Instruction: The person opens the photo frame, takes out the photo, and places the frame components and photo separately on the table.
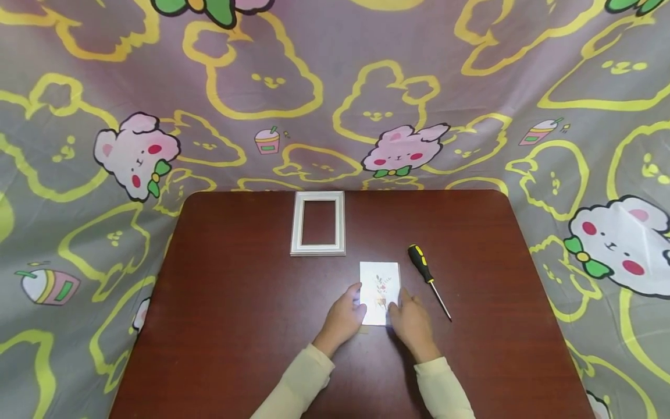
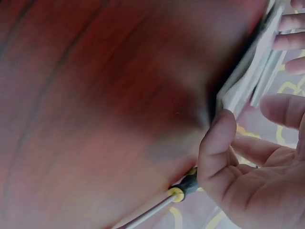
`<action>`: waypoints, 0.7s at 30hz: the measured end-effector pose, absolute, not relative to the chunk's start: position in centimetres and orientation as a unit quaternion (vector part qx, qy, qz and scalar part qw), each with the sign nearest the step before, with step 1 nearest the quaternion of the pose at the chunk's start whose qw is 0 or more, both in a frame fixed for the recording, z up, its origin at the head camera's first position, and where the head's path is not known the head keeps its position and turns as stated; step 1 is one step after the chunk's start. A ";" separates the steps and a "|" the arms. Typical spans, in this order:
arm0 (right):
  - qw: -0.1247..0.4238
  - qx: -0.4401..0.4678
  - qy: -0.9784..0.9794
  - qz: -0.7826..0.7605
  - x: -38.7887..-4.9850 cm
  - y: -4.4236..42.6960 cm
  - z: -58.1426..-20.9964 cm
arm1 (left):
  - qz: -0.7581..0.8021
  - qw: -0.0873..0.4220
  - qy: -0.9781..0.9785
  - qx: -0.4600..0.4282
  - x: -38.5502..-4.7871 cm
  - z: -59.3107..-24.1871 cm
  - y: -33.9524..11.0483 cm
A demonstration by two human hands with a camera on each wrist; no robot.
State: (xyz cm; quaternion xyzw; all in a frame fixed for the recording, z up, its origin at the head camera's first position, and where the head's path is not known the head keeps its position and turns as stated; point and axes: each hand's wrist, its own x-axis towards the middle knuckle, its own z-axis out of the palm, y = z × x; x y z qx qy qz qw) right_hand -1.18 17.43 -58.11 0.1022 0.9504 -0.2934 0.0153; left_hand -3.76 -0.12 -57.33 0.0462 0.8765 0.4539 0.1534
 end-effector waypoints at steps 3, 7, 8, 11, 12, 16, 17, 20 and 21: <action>0.010 0.105 0.951 -0.290 -1.1 17.3 -57.7 | 0.441 0.153 0.883 0.051 -3.7 -57.0 0.0; -0.002 0.114 0.945 -0.305 -1.5 17.0 -57.0 | 0.416 0.130 0.896 0.086 -3.9 -56.6 0.3; -0.007 0.114 0.944 -0.310 -1.8 17.0 -56.8 | 0.412 0.122 0.897 0.101 -4.0 -56.5 0.3; -0.034 0.098 0.939 -0.327 -2.8 17.2 -56.6 | 0.407 0.105 0.896 0.144 -4.8 -56.4 0.3; -0.041 0.090 0.938 -0.333 -3.2 17.3 -56.5 | 0.406 0.102 0.894 0.156 -5.2 -56.4 0.3; -0.055 0.049 0.934 -0.349 -5.1 17.8 -56.3 | 0.402 0.095 0.892 0.182 -7.2 -56.8 0.6; -0.054 0.040 0.934 -0.351 -5.6 18.0 -56.3 | 0.398 0.094 0.894 0.183 -7.8 -56.9 0.8; -0.044 0.018 0.935 -0.352 -7.2 18.4 -56.0 | 0.394 0.080 0.898 0.180 -9.8 -57.3 1.2; -0.043 0.013 0.936 -0.349 -7.7 18.6 -56.0 | 0.393 0.072 0.899 0.177 -10.5 -57.4 1.4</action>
